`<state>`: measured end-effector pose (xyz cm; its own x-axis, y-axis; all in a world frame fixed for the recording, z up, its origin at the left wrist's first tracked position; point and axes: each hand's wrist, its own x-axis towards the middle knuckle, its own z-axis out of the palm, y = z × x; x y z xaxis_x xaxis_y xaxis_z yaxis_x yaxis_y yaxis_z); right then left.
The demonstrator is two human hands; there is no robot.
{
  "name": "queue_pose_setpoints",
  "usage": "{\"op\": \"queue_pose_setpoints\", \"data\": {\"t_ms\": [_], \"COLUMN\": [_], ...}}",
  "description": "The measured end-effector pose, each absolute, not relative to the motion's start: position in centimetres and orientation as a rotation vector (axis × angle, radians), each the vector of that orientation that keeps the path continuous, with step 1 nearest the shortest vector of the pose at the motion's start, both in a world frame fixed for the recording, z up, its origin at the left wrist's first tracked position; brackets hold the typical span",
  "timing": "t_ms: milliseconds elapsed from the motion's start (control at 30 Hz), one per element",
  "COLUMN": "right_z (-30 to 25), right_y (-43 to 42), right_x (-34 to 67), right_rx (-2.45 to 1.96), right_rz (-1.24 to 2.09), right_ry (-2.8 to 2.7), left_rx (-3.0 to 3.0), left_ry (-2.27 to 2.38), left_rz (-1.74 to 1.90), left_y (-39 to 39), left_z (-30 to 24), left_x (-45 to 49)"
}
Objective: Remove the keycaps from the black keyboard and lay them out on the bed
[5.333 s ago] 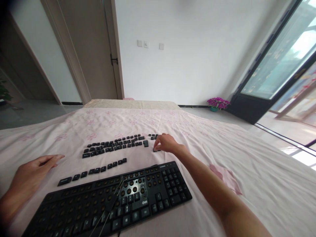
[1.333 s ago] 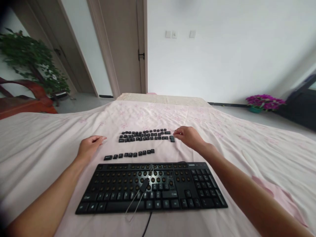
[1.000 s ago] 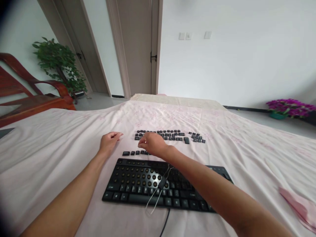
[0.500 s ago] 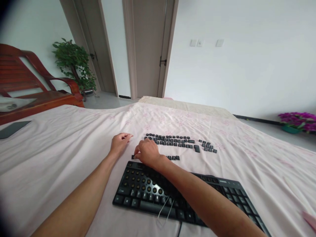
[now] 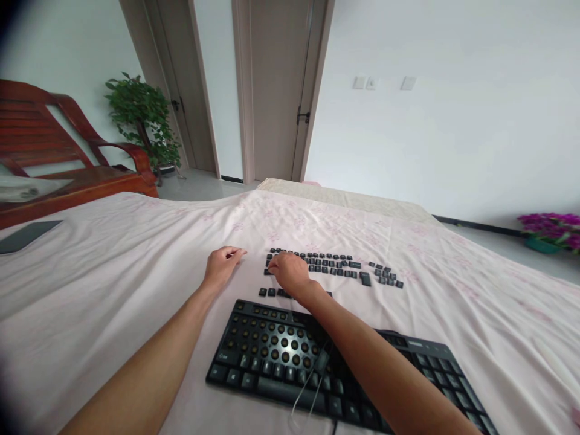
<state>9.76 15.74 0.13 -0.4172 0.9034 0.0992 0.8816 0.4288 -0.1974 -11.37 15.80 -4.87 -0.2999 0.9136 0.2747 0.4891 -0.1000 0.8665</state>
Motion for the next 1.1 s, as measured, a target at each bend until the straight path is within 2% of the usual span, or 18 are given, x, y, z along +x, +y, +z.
{"op": "queue_pose_setpoints", "data": {"t_ms": [367,800,1100], "right_z": [2.1,2.3,2.2], "right_y": [14.6,11.9,14.9], "right_x": [10.1,9.2,11.7], "right_rx": [-1.634,-1.329,-1.634], "right_rz": [0.135,0.114,0.027], "right_ry": [-2.483,-2.651,-2.468], "left_rx": [1.539,1.553,1.56], "left_ry": [1.779,1.778,1.775], "left_rz": [1.364,1.347,1.352], "left_y": [15.6,15.5,15.8], "left_z": [-4.8,-4.5,-5.0], "left_x": [-11.4,-11.2,-11.4]}}
